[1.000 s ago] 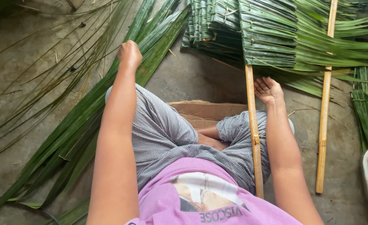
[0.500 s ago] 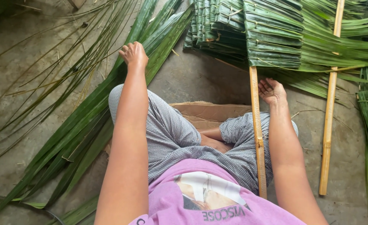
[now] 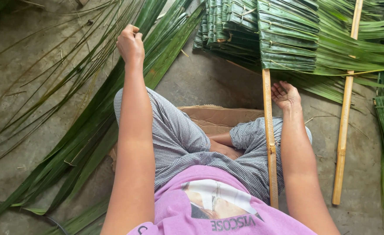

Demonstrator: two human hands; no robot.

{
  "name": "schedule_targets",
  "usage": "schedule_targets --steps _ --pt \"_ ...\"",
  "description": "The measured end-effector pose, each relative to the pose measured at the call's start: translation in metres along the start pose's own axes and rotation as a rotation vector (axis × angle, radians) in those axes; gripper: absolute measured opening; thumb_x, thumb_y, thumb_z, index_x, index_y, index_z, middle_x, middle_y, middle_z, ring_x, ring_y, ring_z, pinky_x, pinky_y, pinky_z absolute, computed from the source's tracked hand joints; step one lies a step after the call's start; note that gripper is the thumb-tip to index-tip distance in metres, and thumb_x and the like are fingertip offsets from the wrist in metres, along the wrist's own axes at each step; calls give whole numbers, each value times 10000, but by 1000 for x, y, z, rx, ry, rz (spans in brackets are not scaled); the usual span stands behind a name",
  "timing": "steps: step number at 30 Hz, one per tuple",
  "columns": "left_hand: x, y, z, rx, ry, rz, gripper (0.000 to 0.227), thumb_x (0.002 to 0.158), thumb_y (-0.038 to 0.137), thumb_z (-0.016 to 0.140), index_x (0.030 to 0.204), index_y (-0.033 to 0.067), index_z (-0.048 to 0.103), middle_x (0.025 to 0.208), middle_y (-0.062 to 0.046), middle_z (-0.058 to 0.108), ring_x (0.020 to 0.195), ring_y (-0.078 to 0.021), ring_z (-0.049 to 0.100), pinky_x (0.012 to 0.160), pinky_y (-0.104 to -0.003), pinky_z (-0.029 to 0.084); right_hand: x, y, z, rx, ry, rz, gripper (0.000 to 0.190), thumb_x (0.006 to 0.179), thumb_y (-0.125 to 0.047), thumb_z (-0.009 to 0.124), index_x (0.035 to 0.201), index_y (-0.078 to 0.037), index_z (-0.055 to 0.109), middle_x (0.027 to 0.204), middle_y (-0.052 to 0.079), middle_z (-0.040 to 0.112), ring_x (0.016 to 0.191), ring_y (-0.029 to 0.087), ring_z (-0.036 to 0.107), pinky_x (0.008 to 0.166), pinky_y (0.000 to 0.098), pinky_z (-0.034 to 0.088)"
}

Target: The person weaves green palm fronds onto a wooden stick by folding each leaf over the stick and securing it with a thin strip of material.

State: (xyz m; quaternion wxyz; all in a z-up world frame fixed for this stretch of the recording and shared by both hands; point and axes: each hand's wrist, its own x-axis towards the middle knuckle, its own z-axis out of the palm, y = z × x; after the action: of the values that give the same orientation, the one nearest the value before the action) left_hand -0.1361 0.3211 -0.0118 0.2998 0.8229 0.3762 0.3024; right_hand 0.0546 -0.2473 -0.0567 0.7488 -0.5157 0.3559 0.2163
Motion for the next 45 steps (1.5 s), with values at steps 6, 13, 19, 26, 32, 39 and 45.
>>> schedule_targets --steps 6,13,19,26,32,39,45 --pt "1 6 -21 -178 -16 -16 103 907 119 728 975 160 794 756 -10 734 634 -163 648 558 -412 518 -4 -1 3 3 19 -11 135 845 -161 731 981 -158 741 1101 99 759 1015 250 708 955 374 583" --pt "2 0 -18 -156 -65 4 72 919 145 713 943 167 776 649 24 667 567 -164 566 524 -419 429 -12 -1 6 -5 29 -19 127 850 -148 742 976 -163 733 1113 100 750 1001 242 710 959 364 583" --pt "7 -12 -9 -148 -156 -59 68 1002 107 592 984 108 657 701 -4 610 522 -127 457 483 -376 376 -10 -2 5 -4 15 -19 128 842 -145 737 970 -156 727 1092 99 742 978 235 708 929 357 584" --pt "5 -2 -17 -124 -20 -10 80 978 99 571 987 122 647 808 -45 695 664 -210 595 563 -432 436 -12 -2 7 -13 20 -26 145 827 -154 753 968 -148 722 1085 100 747 952 231 715 915 360 590" --pt "5 2 -19 -113 46 25 148 985 152 604 1098 88 677 891 -45 744 700 -198 655 568 -409 491 -11 -1 6 -28 14 -38 130 835 -159 744 962 -172 718 1096 97 750 967 237 711 919 362 593" --pt "-8 9 1 66 -471 -8 478 907 211 815 1286 -33 657 1183 -222 724 675 -155 707 652 -334 648 -19 -1 12 -32 33 -60 126 837 -141 753 956 -159 714 1079 115 750 970 254 718 925 366 604" --pt "-36 39 22 289 -741 -47 231 937 3 657 1167 24 651 1152 -168 698 1004 -300 704 890 -433 601 -12 0 10 -45 36 -61 123 830 -151 759 938 -162 702 1049 113 757 954 251 721 916 371 607"
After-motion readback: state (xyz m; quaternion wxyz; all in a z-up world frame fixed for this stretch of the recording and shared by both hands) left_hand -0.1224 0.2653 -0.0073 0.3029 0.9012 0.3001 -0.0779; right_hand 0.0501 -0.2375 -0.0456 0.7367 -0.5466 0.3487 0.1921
